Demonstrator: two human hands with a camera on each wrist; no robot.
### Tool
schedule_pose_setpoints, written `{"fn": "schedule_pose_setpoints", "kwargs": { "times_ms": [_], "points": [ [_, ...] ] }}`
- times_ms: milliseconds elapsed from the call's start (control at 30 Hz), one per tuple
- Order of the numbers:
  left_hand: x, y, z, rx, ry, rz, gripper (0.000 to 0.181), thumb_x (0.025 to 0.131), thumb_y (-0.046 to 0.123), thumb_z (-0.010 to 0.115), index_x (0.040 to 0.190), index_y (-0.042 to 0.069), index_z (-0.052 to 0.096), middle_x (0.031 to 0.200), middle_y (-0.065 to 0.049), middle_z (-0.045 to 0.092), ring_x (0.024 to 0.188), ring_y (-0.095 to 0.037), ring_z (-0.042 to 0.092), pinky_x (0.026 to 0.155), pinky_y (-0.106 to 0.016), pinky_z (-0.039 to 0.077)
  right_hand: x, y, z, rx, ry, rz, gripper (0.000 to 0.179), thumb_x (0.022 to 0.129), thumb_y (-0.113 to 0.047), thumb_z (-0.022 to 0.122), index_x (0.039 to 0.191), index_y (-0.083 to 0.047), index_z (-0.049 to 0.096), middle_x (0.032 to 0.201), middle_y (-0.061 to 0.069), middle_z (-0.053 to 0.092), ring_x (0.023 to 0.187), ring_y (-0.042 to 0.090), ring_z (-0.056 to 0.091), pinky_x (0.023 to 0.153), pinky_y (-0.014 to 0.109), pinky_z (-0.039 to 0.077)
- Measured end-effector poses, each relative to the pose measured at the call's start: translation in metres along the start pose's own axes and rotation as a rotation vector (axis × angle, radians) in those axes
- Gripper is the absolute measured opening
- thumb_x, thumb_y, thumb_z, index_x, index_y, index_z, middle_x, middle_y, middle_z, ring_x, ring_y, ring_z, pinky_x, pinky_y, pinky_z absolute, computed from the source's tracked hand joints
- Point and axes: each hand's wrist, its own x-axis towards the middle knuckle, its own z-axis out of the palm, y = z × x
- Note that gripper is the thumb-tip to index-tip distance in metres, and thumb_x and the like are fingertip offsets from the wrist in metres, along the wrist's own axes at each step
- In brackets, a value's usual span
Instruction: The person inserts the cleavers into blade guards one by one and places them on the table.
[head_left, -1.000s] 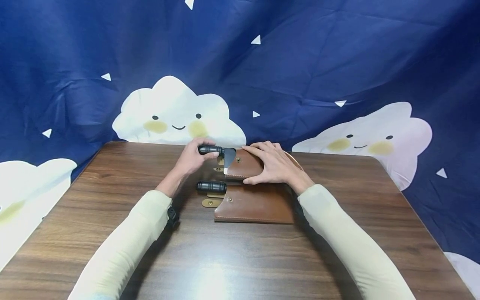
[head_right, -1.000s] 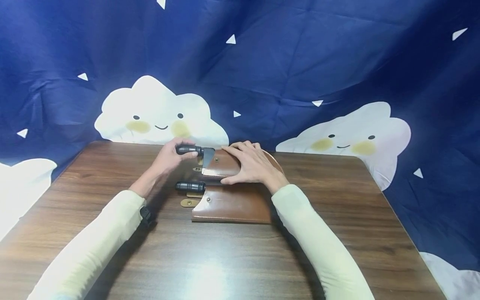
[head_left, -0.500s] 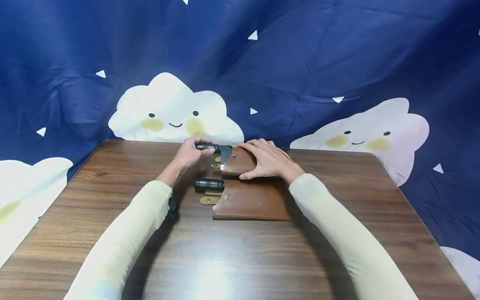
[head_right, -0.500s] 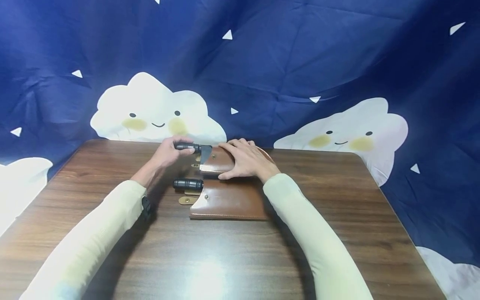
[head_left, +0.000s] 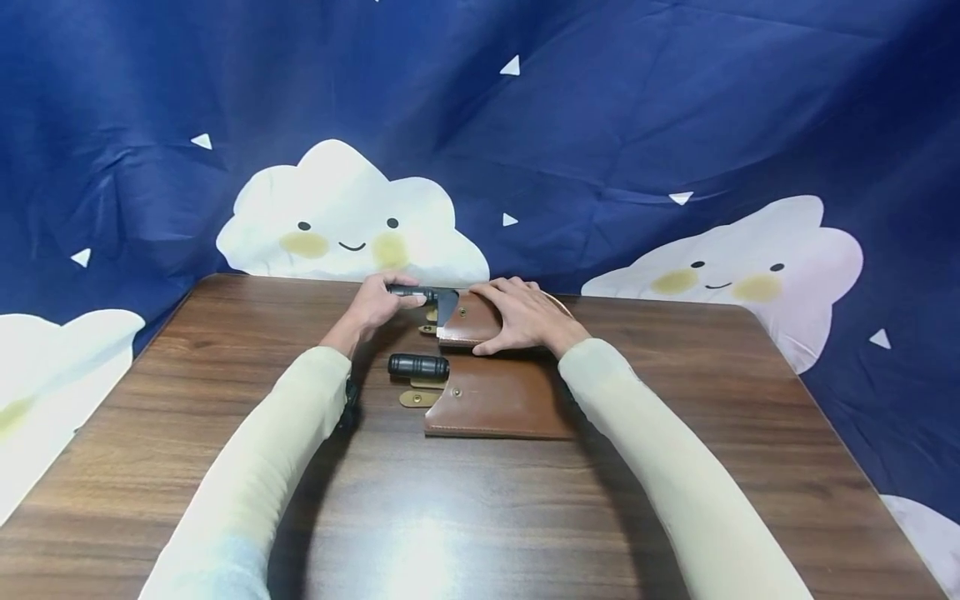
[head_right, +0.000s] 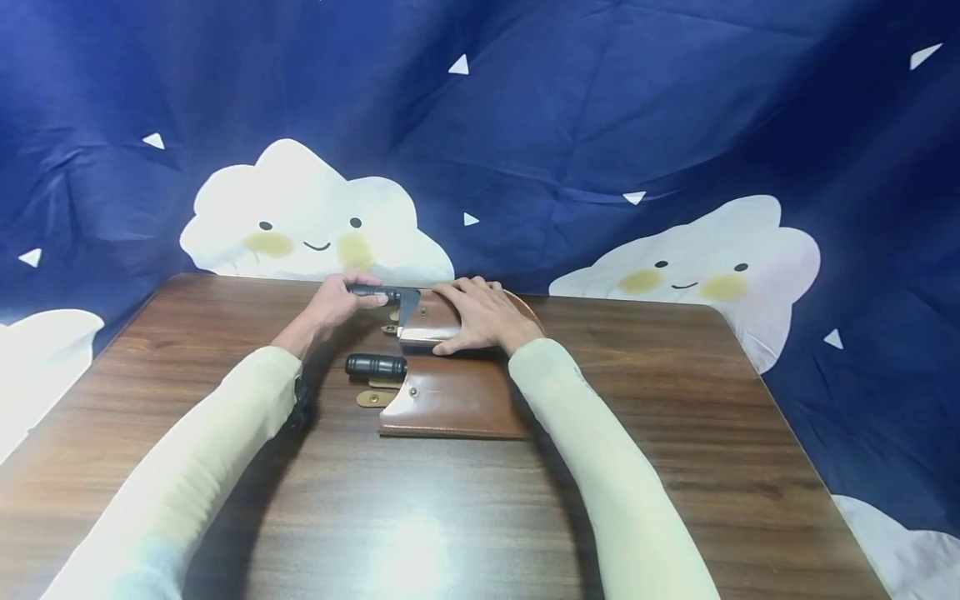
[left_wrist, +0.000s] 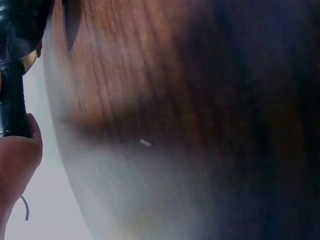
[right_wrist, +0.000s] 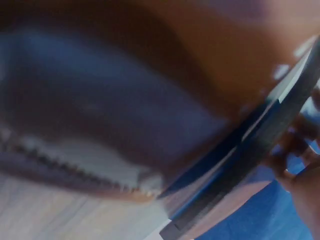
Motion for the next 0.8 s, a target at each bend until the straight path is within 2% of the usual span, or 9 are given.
{"fn": "schedule_pose_setpoints", "kwargs": {
  "times_ms": [167, 333, 633, 800],
  "points": [
    [0.003, -0.004, -0.001, 0.008, 0.013, -0.017, 0.042, 0.086, 0.005, 0.078, 0.125, -0.005, 0.065, 0.132, -0.018, 0.06, 0.115, -0.029, 0.054, 0.104, -0.039, 0.041, 0.004, -0.001, 0.003, 0.021, -0.021, 0.007, 0.106, 0.067, -0.07, 0.079, 0.153, -0.019, 0.043, 0.143, 0.01, 0.052, 0.128, 0.032, 0.046, 0.102, 0.049, 0.037],
    [0.002, -0.01, 0.001, 0.006, -0.001, -0.063, 0.041, 0.087, 0.006, 0.078, 0.125, -0.003, 0.065, 0.129, -0.017, 0.061, 0.111, -0.027, 0.054, 0.101, -0.037, 0.042, 0.004, -0.003, 0.008, 0.019, -0.071, 0.027, 0.109, 0.069, -0.07, 0.079, 0.156, -0.018, 0.04, 0.147, 0.011, 0.048, 0.132, 0.033, 0.044, 0.105, 0.051, 0.035],
    [0.001, -0.008, 0.004, 0.185, -0.011, -0.036, 0.035, 0.091, 0.006, 0.075, 0.122, -0.005, 0.064, 0.127, -0.021, 0.061, 0.11, -0.03, 0.055, 0.098, -0.039, 0.044, 0.007, -0.002, 0.014, 0.043, -0.172, 0.056, 0.108, 0.075, -0.066, 0.078, 0.16, -0.02, 0.032, 0.158, 0.013, 0.036, 0.142, 0.037, 0.035, 0.114, 0.056, 0.027],
    [0.003, -0.006, 0.005, 0.224, -0.019, -0.026, 0.036, 0.092, 0.008, 0.075, 0.124, -0.006, 0.064, 0.129, -0.022, 0.06, 0.112, -0.032, 0.055, 0.1, -0.04, 0.044, 0.01, -0.001, 0.013, 0.055, -0.209, 0.079, 0.108, 0.075, -0.064, 0.08, 0.16, -0.021, 0.031, 0.159, 0.012, 0.035, 0.142, 0.036, 0.035, 0.113, 0.055, 0.028]
  ]
}}
